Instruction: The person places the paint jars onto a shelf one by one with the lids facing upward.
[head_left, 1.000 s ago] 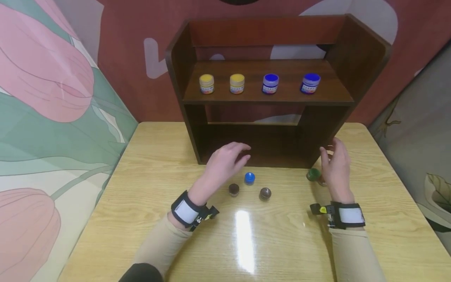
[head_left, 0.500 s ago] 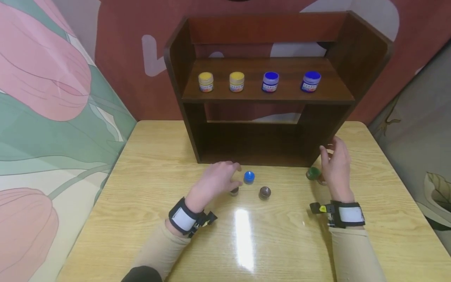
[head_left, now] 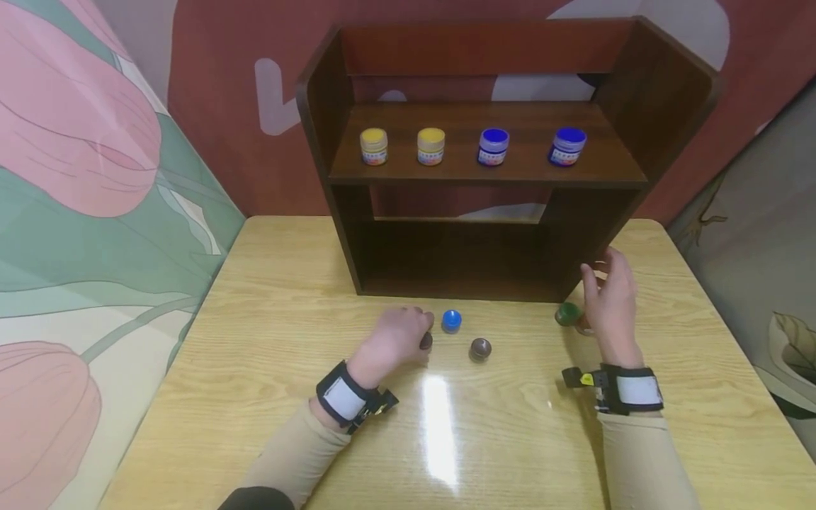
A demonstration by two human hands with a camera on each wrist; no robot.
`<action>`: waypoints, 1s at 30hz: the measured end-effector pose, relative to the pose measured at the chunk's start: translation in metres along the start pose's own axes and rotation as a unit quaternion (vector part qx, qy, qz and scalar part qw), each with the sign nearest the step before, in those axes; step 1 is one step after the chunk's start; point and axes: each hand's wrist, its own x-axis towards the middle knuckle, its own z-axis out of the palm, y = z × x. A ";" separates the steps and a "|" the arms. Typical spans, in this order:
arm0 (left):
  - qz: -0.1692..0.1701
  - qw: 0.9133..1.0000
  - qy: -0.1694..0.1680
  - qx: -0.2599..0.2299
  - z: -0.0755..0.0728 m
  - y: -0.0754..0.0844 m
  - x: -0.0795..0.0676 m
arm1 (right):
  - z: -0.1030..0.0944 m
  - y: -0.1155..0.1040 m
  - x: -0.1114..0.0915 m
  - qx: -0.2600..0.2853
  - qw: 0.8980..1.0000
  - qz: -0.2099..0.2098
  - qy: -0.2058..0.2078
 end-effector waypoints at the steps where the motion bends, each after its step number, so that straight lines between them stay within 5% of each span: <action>1: 0.000 1.000 0.003 0.001 0.001 0.001 0.000 | 0.000 0.000 0.000 -0.001 1.000 0.000 0.001; 8: 0.012 1.000 0.025 0.006 0.005 0.002 0.002 | 0.000 0.000 0.000 -0.002 1.000 0.003 -0.003; 13: 0.016 0.999 0.037 -0.035 0.008 0.002 0.001 | -0.001 0.000 0.000 -0.004 1.000 0.003 -0.005; 30: 0.010 0.992 0.013 -0.122 0.006 -0.002 0.000 | -0.002 0.001 0.000 0.001 1.000 -0.012 -0.004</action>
